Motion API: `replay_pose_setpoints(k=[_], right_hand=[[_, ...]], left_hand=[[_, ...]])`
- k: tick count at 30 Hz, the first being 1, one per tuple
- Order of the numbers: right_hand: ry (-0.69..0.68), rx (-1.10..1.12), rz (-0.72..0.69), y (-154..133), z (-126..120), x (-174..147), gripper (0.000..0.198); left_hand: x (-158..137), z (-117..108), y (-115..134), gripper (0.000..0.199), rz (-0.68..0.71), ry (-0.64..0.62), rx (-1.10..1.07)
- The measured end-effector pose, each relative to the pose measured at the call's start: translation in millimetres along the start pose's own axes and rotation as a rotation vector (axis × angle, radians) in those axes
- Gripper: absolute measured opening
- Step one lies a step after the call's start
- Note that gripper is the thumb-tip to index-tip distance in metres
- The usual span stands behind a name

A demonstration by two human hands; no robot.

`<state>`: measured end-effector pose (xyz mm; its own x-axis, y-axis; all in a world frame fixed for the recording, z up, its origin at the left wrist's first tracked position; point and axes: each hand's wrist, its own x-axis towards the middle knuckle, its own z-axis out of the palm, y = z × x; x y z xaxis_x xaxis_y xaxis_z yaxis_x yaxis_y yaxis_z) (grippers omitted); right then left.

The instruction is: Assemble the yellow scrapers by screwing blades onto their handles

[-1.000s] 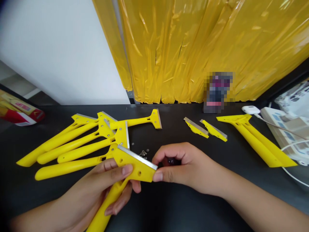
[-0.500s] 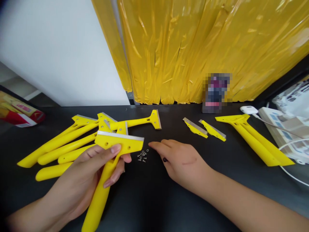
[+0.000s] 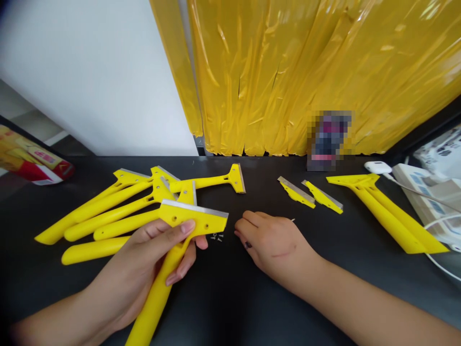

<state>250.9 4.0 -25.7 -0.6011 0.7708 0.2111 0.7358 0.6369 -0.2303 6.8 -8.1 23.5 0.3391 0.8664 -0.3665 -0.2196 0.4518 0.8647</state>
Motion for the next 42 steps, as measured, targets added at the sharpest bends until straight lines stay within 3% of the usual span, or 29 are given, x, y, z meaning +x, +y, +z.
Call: replay_pose_setpoints(k=[6,8,11,14,17,21,35,38,42], right_hand=[[0.051,0.191,0.056,-7,-15,5,0.023],[0.049,0.425,0.199,-12,-26,8,0.018],[-0.014,1.022,0.493,-21,-37,10,0.01],[-0.095,1.472,0.65,-28,-36,10,0.014],[-0.147,1.685,0.718,-32,-30,11,0.022],[-0.173,1.798,0.75,-32,-24,11,0.03],[-0.153,1.857,0.664,-24,-32,3,0.04],[-0.155,1.547,0.645,-23,-36,2,0.039],[-0.161,0.828,0.333,-28,-31,-3,0.019]], left_hand=[[-4,5,-2,0.03,-0.01,-0.036,-0.024],[-7,7,-4,0.029,-0.011,-0.062,-0.042],[-12,8,-7,0.03,-0.03,-0.114,-0.03],[-15,7,-10,0.034,-0.049,-0.169,0.001],[-15,9,-11,0.034,-0.045,-0.18,0.005],[-13,12,-12,0.034,-0.031,-0.155,0.006],[-4,6,-10,0.03,0.005,-0.081,0.016],[-4,5,-8,0.03,0.016,-0.049,-0.004],[-4,3,-7,0.032,0.023,-0.043,0.002]])
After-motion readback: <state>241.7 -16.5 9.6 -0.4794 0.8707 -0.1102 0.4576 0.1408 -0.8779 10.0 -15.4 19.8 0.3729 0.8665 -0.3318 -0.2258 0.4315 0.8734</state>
